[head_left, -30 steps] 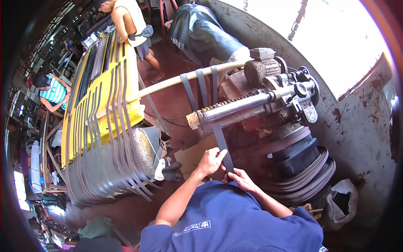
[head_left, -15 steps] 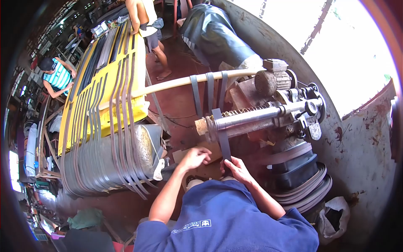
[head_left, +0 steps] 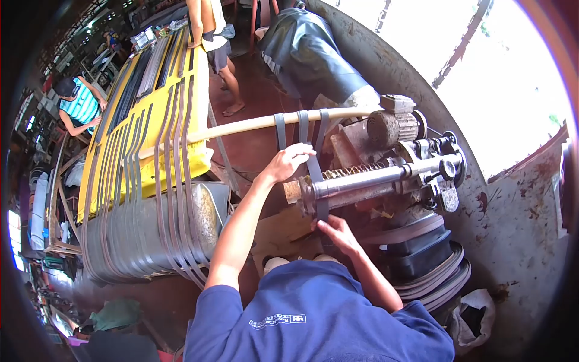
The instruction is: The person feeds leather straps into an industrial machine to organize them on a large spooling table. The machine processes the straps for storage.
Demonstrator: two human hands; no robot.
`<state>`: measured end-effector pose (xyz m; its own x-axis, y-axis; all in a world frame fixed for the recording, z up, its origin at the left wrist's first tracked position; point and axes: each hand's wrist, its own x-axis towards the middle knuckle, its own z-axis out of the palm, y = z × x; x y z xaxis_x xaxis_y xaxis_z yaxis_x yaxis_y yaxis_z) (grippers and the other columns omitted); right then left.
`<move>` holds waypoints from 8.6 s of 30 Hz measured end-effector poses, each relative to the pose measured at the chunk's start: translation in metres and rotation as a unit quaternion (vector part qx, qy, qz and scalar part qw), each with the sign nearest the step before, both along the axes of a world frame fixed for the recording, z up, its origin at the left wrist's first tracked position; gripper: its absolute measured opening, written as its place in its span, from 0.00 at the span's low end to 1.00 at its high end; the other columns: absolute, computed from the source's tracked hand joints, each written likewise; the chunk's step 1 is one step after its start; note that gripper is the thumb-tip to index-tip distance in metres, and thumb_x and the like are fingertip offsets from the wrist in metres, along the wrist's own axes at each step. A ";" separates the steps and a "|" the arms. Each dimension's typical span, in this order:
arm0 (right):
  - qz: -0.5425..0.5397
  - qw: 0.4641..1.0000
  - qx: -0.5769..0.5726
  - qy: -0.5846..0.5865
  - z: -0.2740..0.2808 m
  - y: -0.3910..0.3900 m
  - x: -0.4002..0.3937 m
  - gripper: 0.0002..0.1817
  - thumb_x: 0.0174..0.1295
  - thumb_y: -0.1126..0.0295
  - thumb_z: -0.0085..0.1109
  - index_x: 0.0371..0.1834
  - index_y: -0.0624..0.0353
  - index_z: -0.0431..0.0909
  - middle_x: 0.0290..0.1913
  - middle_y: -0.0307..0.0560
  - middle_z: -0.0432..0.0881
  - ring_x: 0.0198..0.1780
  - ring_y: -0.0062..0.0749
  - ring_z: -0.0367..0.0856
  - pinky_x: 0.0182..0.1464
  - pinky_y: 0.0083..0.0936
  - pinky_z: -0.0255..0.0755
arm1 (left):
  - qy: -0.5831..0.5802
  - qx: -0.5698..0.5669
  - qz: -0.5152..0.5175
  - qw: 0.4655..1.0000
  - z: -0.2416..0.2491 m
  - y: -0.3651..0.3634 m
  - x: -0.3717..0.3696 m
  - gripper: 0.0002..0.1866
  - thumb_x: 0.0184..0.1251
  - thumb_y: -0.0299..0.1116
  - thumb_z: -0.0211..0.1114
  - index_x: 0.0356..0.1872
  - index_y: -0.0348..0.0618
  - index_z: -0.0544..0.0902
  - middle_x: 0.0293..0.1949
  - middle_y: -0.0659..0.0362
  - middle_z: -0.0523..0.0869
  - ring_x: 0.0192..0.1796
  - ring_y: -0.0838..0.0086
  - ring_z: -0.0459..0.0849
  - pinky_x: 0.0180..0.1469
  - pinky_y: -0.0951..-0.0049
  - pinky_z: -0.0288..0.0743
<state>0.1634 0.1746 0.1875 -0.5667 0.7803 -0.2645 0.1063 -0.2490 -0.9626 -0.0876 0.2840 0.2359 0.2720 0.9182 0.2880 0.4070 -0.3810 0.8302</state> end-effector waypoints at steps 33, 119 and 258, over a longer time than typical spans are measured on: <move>0.111 0.987 -0.022 -0.111 -0.150 -0.063 0.036 0.14 0.59 0.63 0.64 0.40 0.63 0.77 0.32 0.38 0.79 0.35 0.20 0.76 0.41 0.23 0.73 | -0.505 -0.414 0.051 0.755 -0.144 -0.144 0.067 0.34 0.69 0.62 0.31 0.43 0.39 0.71 0.29 0.59 0.75 0.33 0.71 0.75 0.40 0.67 0.72; -0.009 0.994 -0.014 0.104 -0.007 -0.022 0.029 0.08 0.65 0.68 0.56 0.39 0.61 0.79 0.30 0.32 0.80 0.31 0.12 0.74 0.35 0.15 0.69 | -0.498 -0.452 0.095 0.734 -0.147 -0.231 0.096 0.36 0.68 0.65 0.30 0.44 0.39 0.71 0.28 0.59 0.75 0.30 0.72 0.75 0.38 0.69 0.72; 0.094 0.954 0.112 0.262 0.365 0.172 -0.771 0.10 0.61 0.69 0.53 0.43 0.59 0.72 0.43 0.58 0.78 0.42 0.45 0.81 0.49 0.40 0.75 | -0.049 -0.157 0.722 0.673 0.115 -0.505 -0.250 0.11 0.46 0.25 0.67 0.33 0.34 0.77 0.19 0.63 0.76 0.23 0.83 0.72 0.28 0.79 0.66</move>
<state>-0.6072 0.3469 0.5521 -0.7102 0.6562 0.2548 -0.3817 -0.0548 -0.9227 -0.3373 -0.2212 0.3510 -0.9738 0.2254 -0.0299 0.1023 0.5515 0.8279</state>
